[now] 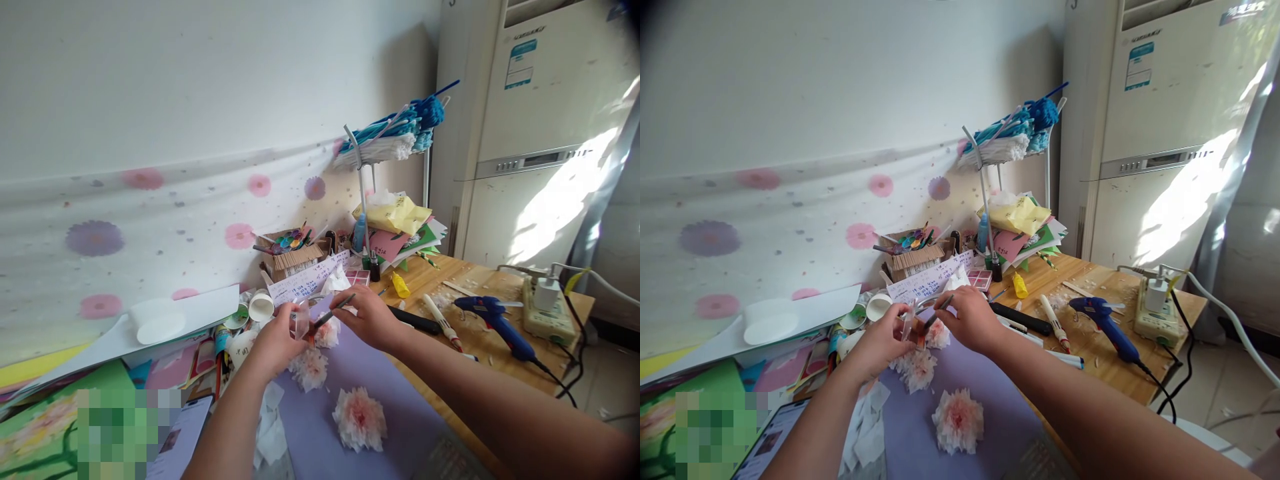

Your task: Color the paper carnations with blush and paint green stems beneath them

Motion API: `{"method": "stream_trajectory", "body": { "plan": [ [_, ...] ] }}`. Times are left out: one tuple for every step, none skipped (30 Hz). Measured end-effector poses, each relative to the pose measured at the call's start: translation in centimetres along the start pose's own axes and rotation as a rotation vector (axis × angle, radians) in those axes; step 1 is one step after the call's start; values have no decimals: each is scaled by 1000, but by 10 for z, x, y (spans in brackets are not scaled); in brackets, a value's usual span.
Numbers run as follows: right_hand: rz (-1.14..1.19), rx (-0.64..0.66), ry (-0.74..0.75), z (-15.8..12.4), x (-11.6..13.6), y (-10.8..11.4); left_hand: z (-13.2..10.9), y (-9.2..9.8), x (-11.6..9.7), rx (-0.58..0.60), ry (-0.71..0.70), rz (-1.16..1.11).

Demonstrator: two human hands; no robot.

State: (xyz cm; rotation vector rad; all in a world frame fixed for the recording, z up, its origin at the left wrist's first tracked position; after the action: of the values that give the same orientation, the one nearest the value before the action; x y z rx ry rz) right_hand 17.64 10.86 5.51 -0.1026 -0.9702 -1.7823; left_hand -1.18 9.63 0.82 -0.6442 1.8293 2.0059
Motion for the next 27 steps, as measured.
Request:
{"method": "stream_trajectory", "body": {
  "plan": [
    [0,-4,-1,0,0,1,0,-3,0,25,-6,-8],
    [-1,-13,-5,0,0,2,0,-7,-1,53,-11,-15],
    [0,-21,-10,0,0,3,0,-9,-1,74,-15,-22],
    [4,-24,-11,0,0,3,0,-10,-1,87,-19,-29],
    [10,-18,-8,-1,1,2,0,-10,-2,95,-24,-35],
    [16,-7,-3,-1,2,1,1,-10,-2,99,-27,-40],
    [18,4,3,-1,4,0,1,-9,-2,100,-28,-43],
    [17,8,6,-1,4,0,1,-9,-2,99,-27,-45],
    [15,1,5,-1,5,1,2,-8,-2,97,-26,-47],
    [12,-12,3,-1,5,3,2,-8,-1,96,-24,-50],
    [10,-26,1,-1,5,5,2,-8,-1,96,-23,-52],
    [9,-34,2,-1,5,6,2,-8,-1,97,-25,-56],
    [9,-32,8,-1,5,6,2,-8,-1,98,-27,-59],
    [8,-21,17,-1,6,4,2,-8,-2,100,-29,-62],
    [6,-8,25,-1,7,3,1,-8,-2,101,-30,-63],
    [3,-1,30,-1,7,2,1,-8,-3,102,-31,-64],
    [-2,-1,30,-1,8,1,0,-8,-4,103,-32,-64],
    [-6,-6,29,-1,8,2,0,-9,-5,105,-33,-66],
    [-9,-9,29,-1,9,2,-1,-9,-7,108,-37,-68],
    [-11,-4,31,-1,9,1,-1,-8,-8,111,-41,-70],
    [-14,8,35,-1,10,0,-2,-8,-8,113,-42,-70],
    [-17,24,38,-1,11,-1,-1,-6,-8,109,-35,-65],
    [-21,41,40,-2,12,-3,-1,-3,-5,99,-22,-55],
    [-25,55,41,-2,13,-5,0,1,-2,82,-3,-40],
    [-28,68,43,-2,13,-6,1,6,3,60,17,-21],
    [-30,83,48,-3,14,-8,2,11,8,32,35,-3],
    [-34,98,54,-3,15,-9,3,17,12,2,46,13]
  ]
}}
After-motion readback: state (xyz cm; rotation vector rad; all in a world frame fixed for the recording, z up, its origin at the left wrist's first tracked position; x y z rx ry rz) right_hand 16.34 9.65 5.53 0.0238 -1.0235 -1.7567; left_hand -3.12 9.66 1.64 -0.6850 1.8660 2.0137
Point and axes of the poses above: each hand's wrist, its own z-axis towards the middle knuckle, its own y-axis out of the back of the hand, x = y × z, the point moved 10 cm from there along z, towards the middle knuckle, and after that the axes turned 4 degrees about z, right-handed, at the moved point
